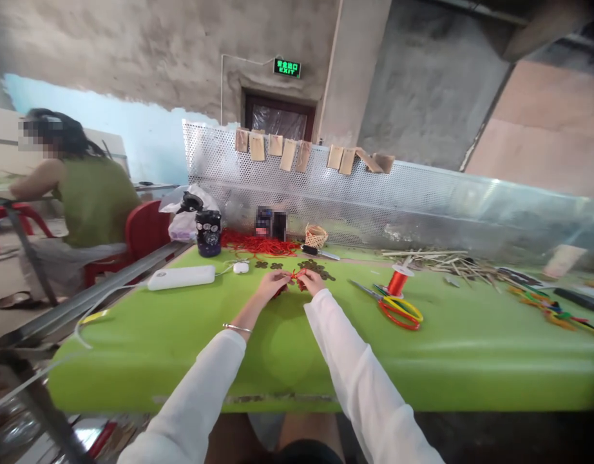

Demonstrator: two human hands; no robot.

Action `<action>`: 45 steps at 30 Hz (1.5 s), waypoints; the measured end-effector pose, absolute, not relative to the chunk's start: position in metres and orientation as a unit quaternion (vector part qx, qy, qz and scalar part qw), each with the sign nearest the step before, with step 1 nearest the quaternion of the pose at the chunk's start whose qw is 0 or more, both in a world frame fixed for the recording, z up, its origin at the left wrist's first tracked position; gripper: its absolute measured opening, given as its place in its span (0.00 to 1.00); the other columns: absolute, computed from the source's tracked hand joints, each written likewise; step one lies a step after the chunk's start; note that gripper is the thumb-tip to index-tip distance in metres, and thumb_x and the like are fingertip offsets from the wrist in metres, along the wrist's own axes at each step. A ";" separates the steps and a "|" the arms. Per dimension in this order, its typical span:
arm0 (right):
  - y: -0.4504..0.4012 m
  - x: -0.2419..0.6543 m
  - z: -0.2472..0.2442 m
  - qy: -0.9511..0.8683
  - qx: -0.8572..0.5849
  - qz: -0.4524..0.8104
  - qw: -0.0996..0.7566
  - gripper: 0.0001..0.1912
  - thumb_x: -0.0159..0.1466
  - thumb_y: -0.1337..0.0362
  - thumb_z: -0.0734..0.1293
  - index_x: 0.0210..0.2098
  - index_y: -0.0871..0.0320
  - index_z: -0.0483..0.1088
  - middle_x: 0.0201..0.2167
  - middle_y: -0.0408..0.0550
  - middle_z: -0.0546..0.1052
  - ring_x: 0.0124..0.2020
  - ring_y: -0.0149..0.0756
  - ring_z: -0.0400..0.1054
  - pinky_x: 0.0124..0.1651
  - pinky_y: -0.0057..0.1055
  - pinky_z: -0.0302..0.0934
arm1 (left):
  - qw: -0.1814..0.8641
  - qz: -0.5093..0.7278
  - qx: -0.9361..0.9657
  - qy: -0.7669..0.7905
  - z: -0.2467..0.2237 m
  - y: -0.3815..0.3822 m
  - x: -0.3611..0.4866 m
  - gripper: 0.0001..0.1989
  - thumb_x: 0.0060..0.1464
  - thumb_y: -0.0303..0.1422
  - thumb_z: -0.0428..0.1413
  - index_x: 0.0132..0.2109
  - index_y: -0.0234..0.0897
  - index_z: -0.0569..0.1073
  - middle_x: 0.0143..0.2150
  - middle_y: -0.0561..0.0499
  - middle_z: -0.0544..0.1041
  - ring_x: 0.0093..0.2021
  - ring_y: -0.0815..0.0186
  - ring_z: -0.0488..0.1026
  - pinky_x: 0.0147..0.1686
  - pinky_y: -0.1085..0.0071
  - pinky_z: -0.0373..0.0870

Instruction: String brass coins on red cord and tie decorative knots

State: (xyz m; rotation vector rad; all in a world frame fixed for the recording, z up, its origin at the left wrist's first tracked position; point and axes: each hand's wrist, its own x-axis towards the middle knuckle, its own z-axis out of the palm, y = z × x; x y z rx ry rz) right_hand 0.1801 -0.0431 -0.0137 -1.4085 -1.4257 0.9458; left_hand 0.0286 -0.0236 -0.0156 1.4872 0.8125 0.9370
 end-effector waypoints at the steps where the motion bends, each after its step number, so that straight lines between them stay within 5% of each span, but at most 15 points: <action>1: -0.043 0.179 -0.015 -0.573 -0.568 0.389 0.444 0.14 0.64 0.59 0.62 0.46 0.61 0.66 0.43 0.49 0.70 0.39 0.34 0.68 0.41 0.36 0.66 | 0.570 0.400 0.627 0.350 -0.016 -0.024 0.027 0.14 0.58 0.35 0.52 0.49 0.32 0.67 0.46 0.46 0.71 0.42 0.64 0.71 0.40 0.62 0.71; 32: -0.037 0.193 -0.033 -0.594 -0.558 0.377 0.440 0.15 0.64 0.59 0.62 0.47 0.61 0.65 0.44 0.50 0.70 0.41 0.36 0.68 0.42 0.38 0.66 | 0.577 0.426 0.565 0.407 -0.019 -0.026 0.033 0.16 0.58 0.36 0.51 0.51 0.33 0.67 0.49 0.45 0.70 0.44 0.62 0.71 0.42 0.60 0.71; 45: -0.054 0.182 -0.018 -0.640 -0.576 0.183 0.474 0.14 0.63 0.61 0.63 0.46 0.62 0.66 0.45 0.50 0.70 0.43 0.37 0.66 0.45 0.41 0.63 | 0.476 0.333 0.705 0.406 -0.016 -0.034 0.035 0.15 0.58 0.35 0.52 0.49 0.32 0.68 0.47 0.46 0.70 0.44 0.61 0.71 0.42 0.60 0.71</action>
